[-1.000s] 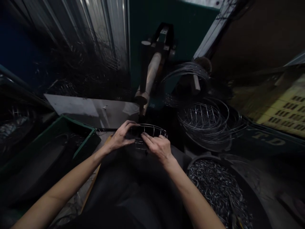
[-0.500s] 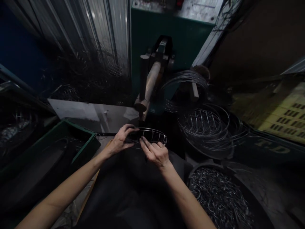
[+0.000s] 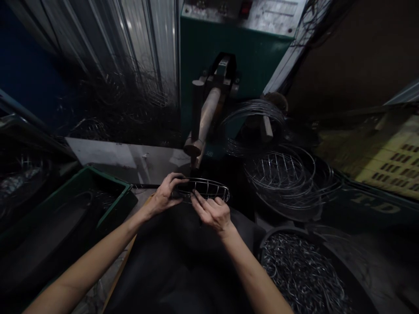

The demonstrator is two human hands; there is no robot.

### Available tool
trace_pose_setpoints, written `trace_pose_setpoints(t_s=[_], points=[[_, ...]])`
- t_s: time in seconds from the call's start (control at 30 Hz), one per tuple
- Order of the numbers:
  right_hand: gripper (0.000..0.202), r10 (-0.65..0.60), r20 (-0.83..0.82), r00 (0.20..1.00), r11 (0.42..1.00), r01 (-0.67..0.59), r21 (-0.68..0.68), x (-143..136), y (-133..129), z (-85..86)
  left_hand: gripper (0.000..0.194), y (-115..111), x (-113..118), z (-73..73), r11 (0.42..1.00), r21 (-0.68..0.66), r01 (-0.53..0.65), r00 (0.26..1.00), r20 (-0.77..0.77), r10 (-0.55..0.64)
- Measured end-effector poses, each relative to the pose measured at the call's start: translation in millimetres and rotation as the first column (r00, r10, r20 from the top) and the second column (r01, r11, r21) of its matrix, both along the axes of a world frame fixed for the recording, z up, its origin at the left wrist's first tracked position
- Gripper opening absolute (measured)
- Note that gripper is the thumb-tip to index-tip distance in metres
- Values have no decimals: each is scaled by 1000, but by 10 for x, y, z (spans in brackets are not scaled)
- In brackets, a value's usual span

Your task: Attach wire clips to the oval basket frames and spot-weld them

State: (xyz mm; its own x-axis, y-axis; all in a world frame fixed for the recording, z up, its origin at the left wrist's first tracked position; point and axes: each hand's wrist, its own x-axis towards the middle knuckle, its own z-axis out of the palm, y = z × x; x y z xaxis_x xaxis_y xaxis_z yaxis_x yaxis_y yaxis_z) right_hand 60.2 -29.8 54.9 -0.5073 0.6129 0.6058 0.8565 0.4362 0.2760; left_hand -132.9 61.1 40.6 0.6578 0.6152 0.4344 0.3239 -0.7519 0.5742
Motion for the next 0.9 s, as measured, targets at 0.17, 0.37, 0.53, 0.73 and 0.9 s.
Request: trace_pose_setpoints(t_s=[0.17, 0.37, 0.53, 0.73, 0.9], points=[[37, 21, -5, 1000, 1000, -21, 12, 4, 29, 19, 56, 14, -6, 11, 999, 52, -11, 1000, -9, 11], [43, 10, -63, 998, 997, -15, -76, 48, 50, -23, 53, 45, 7, 5, 998, 48, -31, 999, -31, 32], [38, 11, -30, 999, 998, -13, -55, 78, 131, -58, 54, 118, 45, -51, 997, 64, -49, 999, 11, 48], [28, 19, 98, 995, 998, -24, 52, 98, 239, -29, 56, 206, 91, -132, 995, 79, -56, 998, 31, 54], [30, 16, 105, 994, 1000, -18, 22, 152, 225, -139, 56, 182, 84, -205, 997, 62, -48, 998, 32, 46]])
